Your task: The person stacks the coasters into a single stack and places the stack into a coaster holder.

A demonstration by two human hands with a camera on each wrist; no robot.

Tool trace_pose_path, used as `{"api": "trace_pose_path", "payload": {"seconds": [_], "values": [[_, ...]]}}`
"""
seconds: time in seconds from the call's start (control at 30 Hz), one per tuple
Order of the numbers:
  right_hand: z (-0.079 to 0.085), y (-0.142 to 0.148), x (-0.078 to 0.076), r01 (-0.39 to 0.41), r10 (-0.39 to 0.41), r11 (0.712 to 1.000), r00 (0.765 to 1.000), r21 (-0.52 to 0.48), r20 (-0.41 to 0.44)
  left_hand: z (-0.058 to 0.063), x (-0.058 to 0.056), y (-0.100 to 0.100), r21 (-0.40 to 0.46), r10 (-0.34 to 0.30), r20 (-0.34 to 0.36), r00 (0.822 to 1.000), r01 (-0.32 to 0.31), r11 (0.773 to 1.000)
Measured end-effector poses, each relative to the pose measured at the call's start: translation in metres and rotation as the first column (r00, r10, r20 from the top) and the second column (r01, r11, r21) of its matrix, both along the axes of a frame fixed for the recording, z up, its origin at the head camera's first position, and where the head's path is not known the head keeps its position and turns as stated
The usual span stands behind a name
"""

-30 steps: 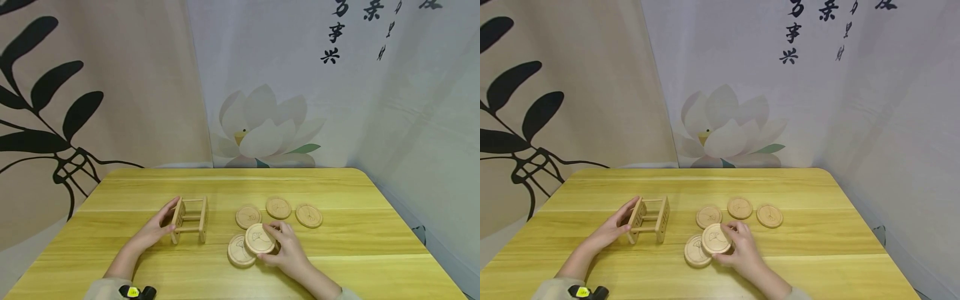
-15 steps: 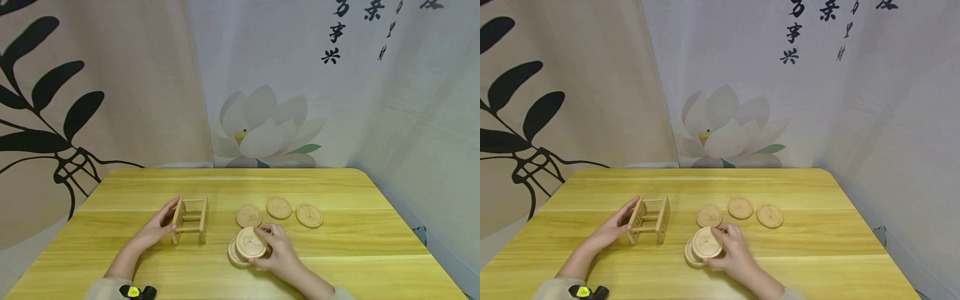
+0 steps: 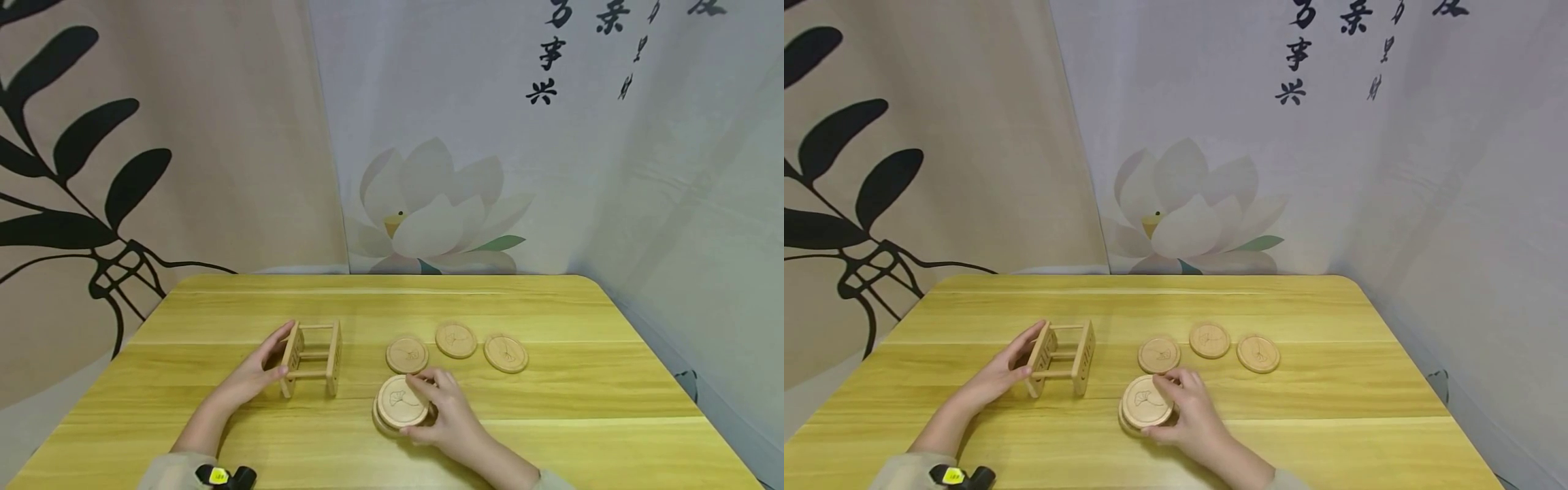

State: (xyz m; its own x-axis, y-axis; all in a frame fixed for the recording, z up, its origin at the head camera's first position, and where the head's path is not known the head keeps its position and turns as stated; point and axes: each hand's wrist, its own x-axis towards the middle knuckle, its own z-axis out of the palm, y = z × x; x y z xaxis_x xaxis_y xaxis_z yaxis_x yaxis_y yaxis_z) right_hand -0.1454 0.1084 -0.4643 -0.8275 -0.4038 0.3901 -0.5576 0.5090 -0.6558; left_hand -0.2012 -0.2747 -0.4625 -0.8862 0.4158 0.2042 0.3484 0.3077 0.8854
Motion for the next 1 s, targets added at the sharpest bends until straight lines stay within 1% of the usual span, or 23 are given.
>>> {"api": "trace_pose_path", "payload": {"seconds": [0.13,0.37,0.47,0.6,0.9,1.0], "values": [[-0.0002,-0.0013,0.0007,-0.013,0.013,1.0,1.0,0.014,0.007,-0.0006,-0.0003,0.0001,0.005,0.0,0.012,1.0,0.0,1.0],[0.001,-0.0023,0.0016,-0.03,0.028,0.999,0.999,0.044,0.036,-0.0003,-0.0008,-0.0003,-0.009,0.002,-0.017,1.0,-0.002,1.0],[0.0005,-0.0022,0.0015,-0.035,0.033,0.998,0.998,0.051,0.046,-0.0002,-0.0006,-0.0001,-0.014,0.005,-0.017,1.0,-0.005,1.0],[0.0001,-0.0021,0.0011,-0.041,0.038,0.998,0.997,0.056,0.06,0.0002,-0.0007,0.0001,-0.012,0.006,-0.015,1.0,-0.006,1.0],[-0.0003,-0.0026,0.0012,-0.039,0.035,0.998,0.997,0.059,0.063,0.0008,-0.0005,0.0002,-0.009,0.005,-0.015,1.0,-0.005,1.0],[-0.0005,-0.0025,0.0014,-0.038,0.034,0.998,0.997,0.056,0.07,0.0004,-0.0005,0.0004,-0.006,0.009,-0.004,1.0,-0.009,1.0]]}}
